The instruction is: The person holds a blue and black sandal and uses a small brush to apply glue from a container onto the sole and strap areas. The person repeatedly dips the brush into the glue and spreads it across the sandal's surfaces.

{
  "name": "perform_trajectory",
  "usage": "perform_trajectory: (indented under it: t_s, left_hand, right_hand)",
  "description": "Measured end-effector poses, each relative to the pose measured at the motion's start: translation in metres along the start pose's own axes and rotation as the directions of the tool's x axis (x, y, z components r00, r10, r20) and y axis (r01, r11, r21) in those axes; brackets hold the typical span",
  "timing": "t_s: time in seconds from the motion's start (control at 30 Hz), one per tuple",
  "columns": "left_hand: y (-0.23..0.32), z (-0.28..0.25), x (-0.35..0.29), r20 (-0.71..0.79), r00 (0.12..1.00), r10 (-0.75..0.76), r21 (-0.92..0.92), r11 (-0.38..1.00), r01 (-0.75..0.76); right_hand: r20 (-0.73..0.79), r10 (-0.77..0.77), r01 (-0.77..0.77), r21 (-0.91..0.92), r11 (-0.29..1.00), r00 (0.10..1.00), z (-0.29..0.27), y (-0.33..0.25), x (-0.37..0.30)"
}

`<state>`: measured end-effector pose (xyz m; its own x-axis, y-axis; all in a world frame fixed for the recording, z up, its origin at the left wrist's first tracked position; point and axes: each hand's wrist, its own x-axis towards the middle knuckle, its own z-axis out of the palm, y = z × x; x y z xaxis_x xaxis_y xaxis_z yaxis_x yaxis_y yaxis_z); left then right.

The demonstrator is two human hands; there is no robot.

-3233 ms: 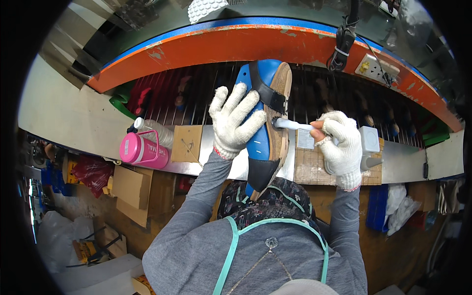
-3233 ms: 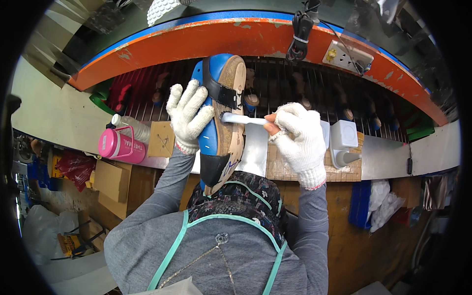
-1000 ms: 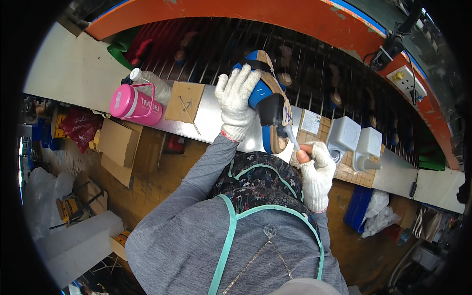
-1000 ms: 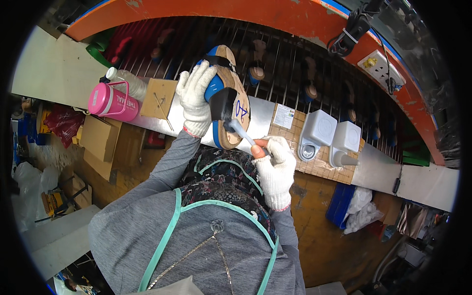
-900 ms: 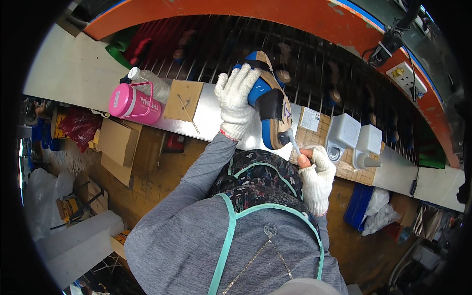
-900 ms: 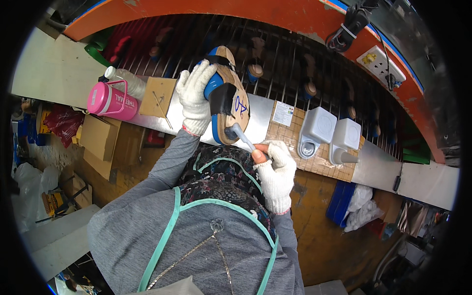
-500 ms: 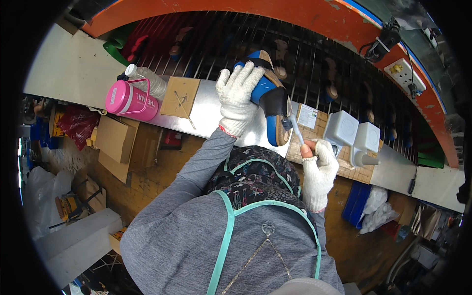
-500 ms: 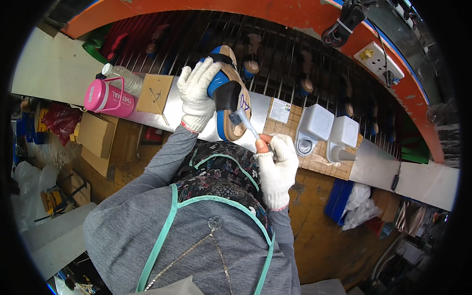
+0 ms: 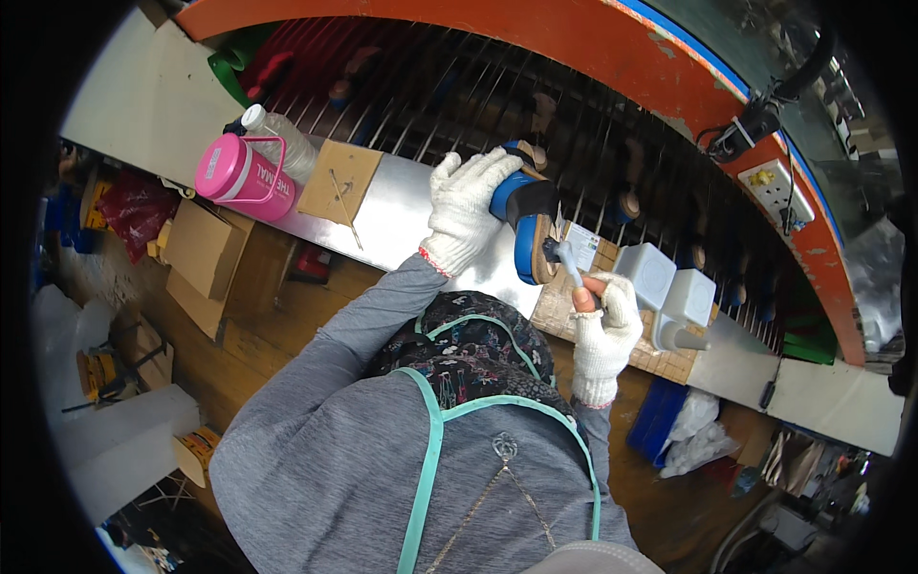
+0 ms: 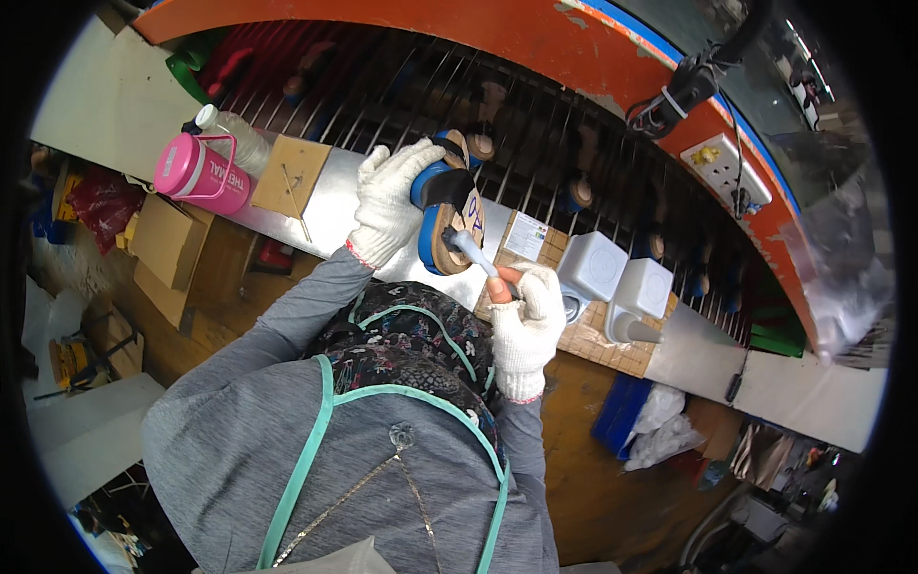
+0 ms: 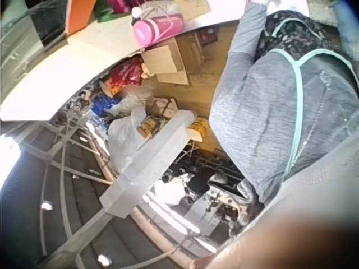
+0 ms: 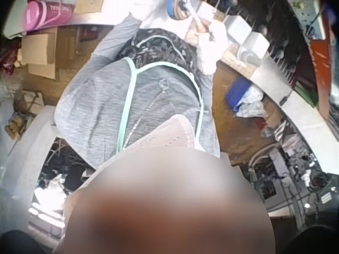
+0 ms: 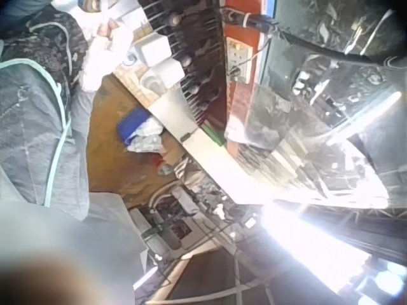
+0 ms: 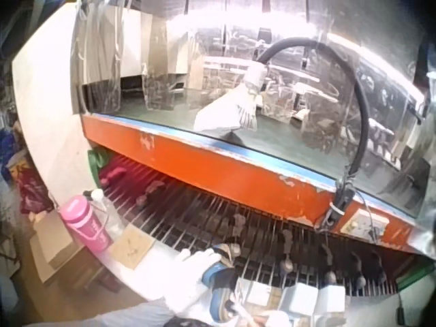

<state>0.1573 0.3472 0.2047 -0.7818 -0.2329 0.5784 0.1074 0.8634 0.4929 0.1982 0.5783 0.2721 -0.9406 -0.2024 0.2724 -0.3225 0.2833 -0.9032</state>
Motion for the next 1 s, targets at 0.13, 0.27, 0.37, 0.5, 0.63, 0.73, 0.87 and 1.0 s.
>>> perform_trajectory:
  t_s: [0.13, 0.27, 0.37, 0.5, 0.63, 0.73, 0.87, 1.0]
  left_hand:
    - [0.010, 0.006, -0.009, 0.099, 0.990, -0.097, -0.112, 0.988, 0.108]
    - [0.021, 0.008, -0.005, 0.418, 0.871, -0.259, -0.241, 0.892, 0.381]
    - [0.032, 0.005, 0.000, 0.625, 0.724, -0.293, -0.060, 0.906, 0.419]
    - [0.044, -0.004, 0.005, 0.789, 0.563, -0.245, -0.113, 0.843, 0.525]
    - [0.050, -0.011, 0.009, 0.902, 0.415, -0.123, -0.186, 0.754, 0.630]
    - [0.054, -0.017, 0.010, 0.946, 0.324, -0.025, -0.266, 0.509, 0.819]
    - [0.060, -0.026, 0.011, 0.966, 0.252, 0.061, -0.255, 0.398, 0.881]
    - [0.067, -0.035, 0.015, 0.975, 0.207, 0.084, -0.223, 0.411, 0.884]
  right_hand:
    - [-0.003, -0.041, 0.041, 0.005, 0.999, 0.999, -0.004, 0.006, 0.008]
    - [0.006, -0.087, 0.087, -0.004, 0.996, 0.996, -0.009, 0.009, 0.019]
    - [0.028, -0.096, 0.095, 0.035, 0.995, 0.995, -0.015, 0.010, 0.031]
    - [0.103, -0.159, 0.157, 0.027, 0.987, 0.982, -0.027, 0.011, 0.052]
    - [0.164, -0.162, 0.161, 0.021, 0.987, 0.973, -0.036, 0.013, 0.064]
    - [0.180, -0.177, 0.176, 0.024, 0.984, 0.968, -0.038, 0.015, 0.068]
    - [0.198, -0.162, 0.157, 0.040, 0.987, 0.967, -0.043, 0.019, 0.068]
    - [0.201, -0.159, 0.157, 0.022, 0.987, 0.967, -0.047, 0.025, 0.064]
